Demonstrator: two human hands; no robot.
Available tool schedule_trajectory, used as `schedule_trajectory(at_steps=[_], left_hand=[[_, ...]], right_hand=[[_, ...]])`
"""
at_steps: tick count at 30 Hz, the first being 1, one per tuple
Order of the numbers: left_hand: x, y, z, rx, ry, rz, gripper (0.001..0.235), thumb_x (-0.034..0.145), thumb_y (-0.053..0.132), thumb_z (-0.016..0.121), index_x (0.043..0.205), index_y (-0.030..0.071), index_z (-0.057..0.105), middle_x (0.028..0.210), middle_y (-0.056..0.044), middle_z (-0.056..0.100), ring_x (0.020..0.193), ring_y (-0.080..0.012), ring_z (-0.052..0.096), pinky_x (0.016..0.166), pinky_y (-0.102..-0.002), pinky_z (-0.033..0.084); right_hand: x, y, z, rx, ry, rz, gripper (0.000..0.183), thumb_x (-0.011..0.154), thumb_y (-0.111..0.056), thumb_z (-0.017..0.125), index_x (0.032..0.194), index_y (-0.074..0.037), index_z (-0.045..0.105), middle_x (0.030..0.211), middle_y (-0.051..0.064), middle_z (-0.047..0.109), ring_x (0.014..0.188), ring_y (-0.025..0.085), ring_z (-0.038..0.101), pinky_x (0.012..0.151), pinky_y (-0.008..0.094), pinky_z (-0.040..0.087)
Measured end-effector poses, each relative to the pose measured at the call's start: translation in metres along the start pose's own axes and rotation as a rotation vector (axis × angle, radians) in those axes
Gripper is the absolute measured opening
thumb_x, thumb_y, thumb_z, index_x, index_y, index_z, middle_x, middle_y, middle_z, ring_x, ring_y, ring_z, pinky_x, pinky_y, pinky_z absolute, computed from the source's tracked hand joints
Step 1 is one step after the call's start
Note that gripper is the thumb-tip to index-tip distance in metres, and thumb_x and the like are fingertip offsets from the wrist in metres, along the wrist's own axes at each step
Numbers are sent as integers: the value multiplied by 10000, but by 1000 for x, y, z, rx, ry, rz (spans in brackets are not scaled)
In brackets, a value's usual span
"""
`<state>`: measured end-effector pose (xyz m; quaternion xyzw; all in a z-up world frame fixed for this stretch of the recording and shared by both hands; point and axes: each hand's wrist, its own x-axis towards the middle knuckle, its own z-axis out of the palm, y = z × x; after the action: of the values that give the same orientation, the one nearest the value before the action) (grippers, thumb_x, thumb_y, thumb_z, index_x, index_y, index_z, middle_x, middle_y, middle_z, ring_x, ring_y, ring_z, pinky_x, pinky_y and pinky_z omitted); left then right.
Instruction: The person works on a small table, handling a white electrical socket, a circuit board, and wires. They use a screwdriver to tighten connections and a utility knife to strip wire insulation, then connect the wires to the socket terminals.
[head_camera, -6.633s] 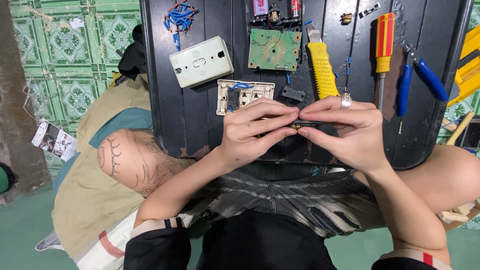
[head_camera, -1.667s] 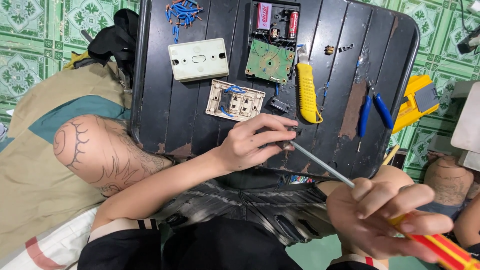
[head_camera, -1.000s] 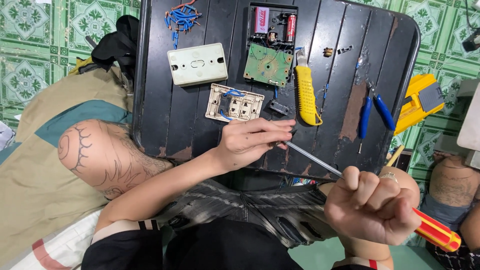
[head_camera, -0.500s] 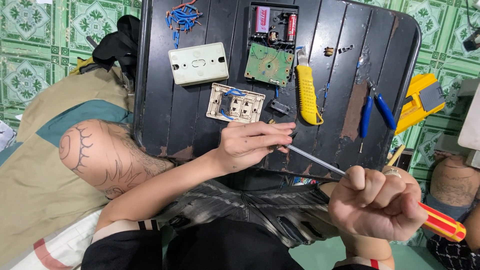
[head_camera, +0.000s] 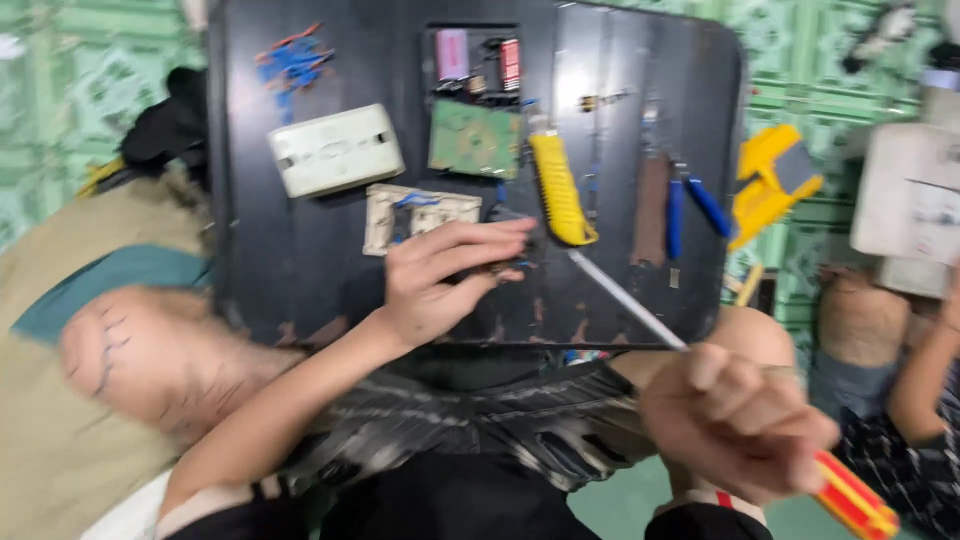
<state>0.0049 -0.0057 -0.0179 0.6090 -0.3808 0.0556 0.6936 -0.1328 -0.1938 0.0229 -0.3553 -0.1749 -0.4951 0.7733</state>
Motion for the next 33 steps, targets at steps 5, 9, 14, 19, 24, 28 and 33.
schedule_trajectory(at_steps=[5, 9, 14, 19, 24, 28, 33], left_hand=[[-7, 1, 0, -283, -68, -57, 314, 940, -225, 691, 1209, -66, 654, 1204, -234, 673, 1240, -422, 685, 949, -385, 731], [-8, -2, 1, -252, -78, -38, 320, 932, -252, 682, 1198, -77, 654, 1195, -222, 664, 1239, -452, 679, 943, -376, 731], [-9, -3, 2, -194, -70, 63, 315, 908, -261, 705, 1175, -101, 657, 1176, -242, 662, 1191, -481, 696, 949, -387, 717], [-9, -7, 4, -55, -52, 147, 337, 893, -246, 751, 1177, -92, 656, 1145, -217, 661, 1167, -495, 704, 965, -402, 703], [-7, -1, 4, 100, -48, 212, 255, 921, -223, 711, 1144, -108, 664, 1094, -217, 671, 1126, -493, 717, 965, -425, 691], [-13, 1, 6, 183, -69, 218, 264, 941, -198, 714, 1184, -108, 658, 1120, -204, 668, 1136, -501, 716, 985, -451, 695], [-13, 3, 3, 258, -100, 225, 219, 1003, -150, 637, 1215, -99, 657, 1167, -211, 664, 1167, -484, 708, 984, -425, 698]], right_hand=[[-2, -18, -2, -207, 25, 302, 333, 1023, -260, 481, 731, -214, 328, 627, -58, 283, 541, 88, 231, 611, 295, 233], [-5, -23, -5, -274, -37, 355, 374, 1068, -330, 496, 752, -235, 320, 649, -71, 293, 564, 102, 217, 607, 309, 240], [-6, -20, 0, -223, -46, 407, 369, 1034, -302, 504, 726, -228, 315, 628, -74, 304, 535, 84, 229, 566, 282, 236], [-17, -15, 6, -288, -30, 424, 386, 1028, -331, 465, 692, -248, 295, 649, -78, 271, 551, 82, 227, 589, 271, 265], [-32, 1, 16, -344, -91, 288, 330, 1052, -265, 454, 743, -218, 349, 638, -50, 294, 524, 113, 216, 536, 293, 271], [-34, 8, 20, -309, -136, 168, 297, 1034, -208, 433, 744, -204, 366, 604, -54, 298, 469, 90, 207, 481, 272, 242], [-48, 10, 27, -364, -99, 127, 255, 984, -252, 476, 764, -246, 347, 570, -59, 266, 457, 87, 194, 454, 254, 247]])
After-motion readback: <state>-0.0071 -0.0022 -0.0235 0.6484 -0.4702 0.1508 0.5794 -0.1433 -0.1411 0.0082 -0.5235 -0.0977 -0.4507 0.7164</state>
